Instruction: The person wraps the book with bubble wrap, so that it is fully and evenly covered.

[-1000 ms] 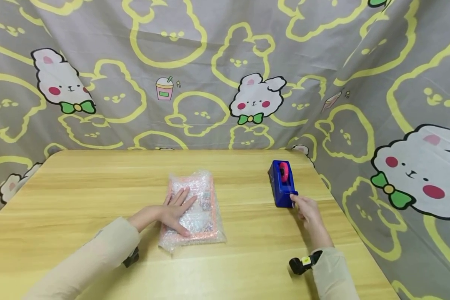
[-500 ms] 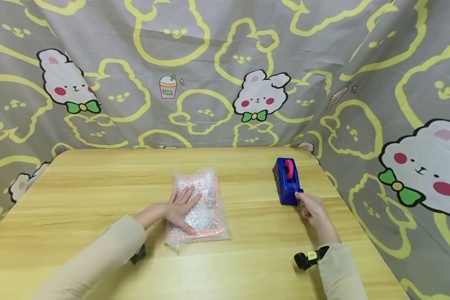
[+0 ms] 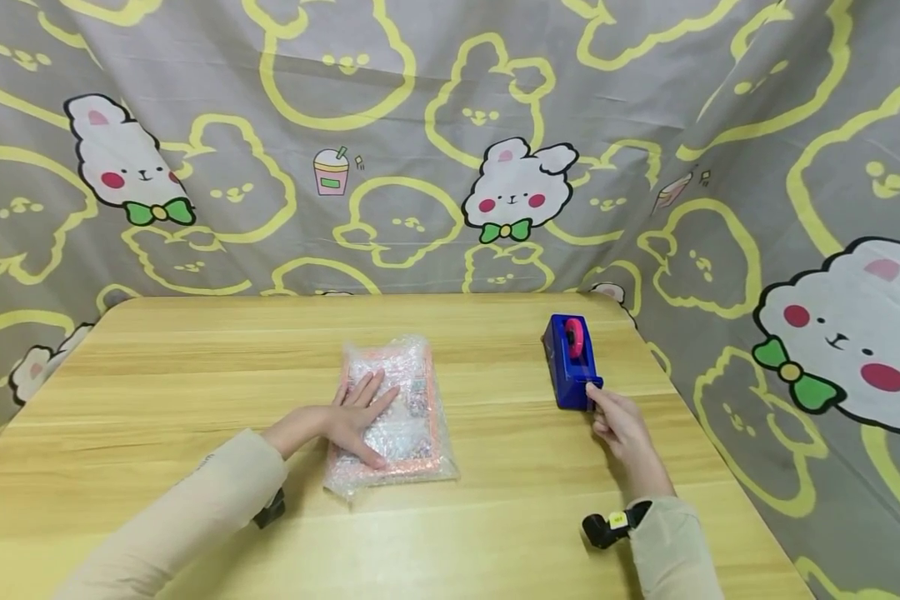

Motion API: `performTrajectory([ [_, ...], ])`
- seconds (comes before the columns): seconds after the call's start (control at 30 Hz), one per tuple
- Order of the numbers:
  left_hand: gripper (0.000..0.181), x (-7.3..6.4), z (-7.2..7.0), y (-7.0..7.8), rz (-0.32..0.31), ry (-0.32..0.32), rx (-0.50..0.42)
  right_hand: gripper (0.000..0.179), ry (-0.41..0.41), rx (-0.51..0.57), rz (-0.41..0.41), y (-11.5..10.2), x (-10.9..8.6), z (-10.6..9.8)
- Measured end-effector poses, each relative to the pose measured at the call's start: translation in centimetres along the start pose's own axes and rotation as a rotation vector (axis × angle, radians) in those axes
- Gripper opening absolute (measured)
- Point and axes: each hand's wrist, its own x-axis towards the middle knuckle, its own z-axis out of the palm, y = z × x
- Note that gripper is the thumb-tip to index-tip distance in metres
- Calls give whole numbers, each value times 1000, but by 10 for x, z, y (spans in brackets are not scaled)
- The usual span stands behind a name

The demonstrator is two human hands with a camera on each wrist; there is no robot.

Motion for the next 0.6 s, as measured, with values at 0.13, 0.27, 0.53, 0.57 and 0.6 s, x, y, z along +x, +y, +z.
performTrajectory([
  [0.13, 117, 1, 0, -1, 7, 8, 17, 38, -3, 84, 29, -2, 1, 4],
  [0.27, 118, 0, 1, -1, 13, -3, 27, 39, 2, 97, 46, 2, 1, 5],
  [0.53, 118, -2, 1, -1, 12, 10, -5, 32, -133, 86, -20, 10, 19, -13],
  [0.57, 118, -1, 1, -2, 12, 9, -7, 31, -113, 71, -16, 8, 18, -12],
  [0.6, 118, 0, 2, -2, 17, 11, -13, 30, -97, 59, -9, 7, 17, -11],
])
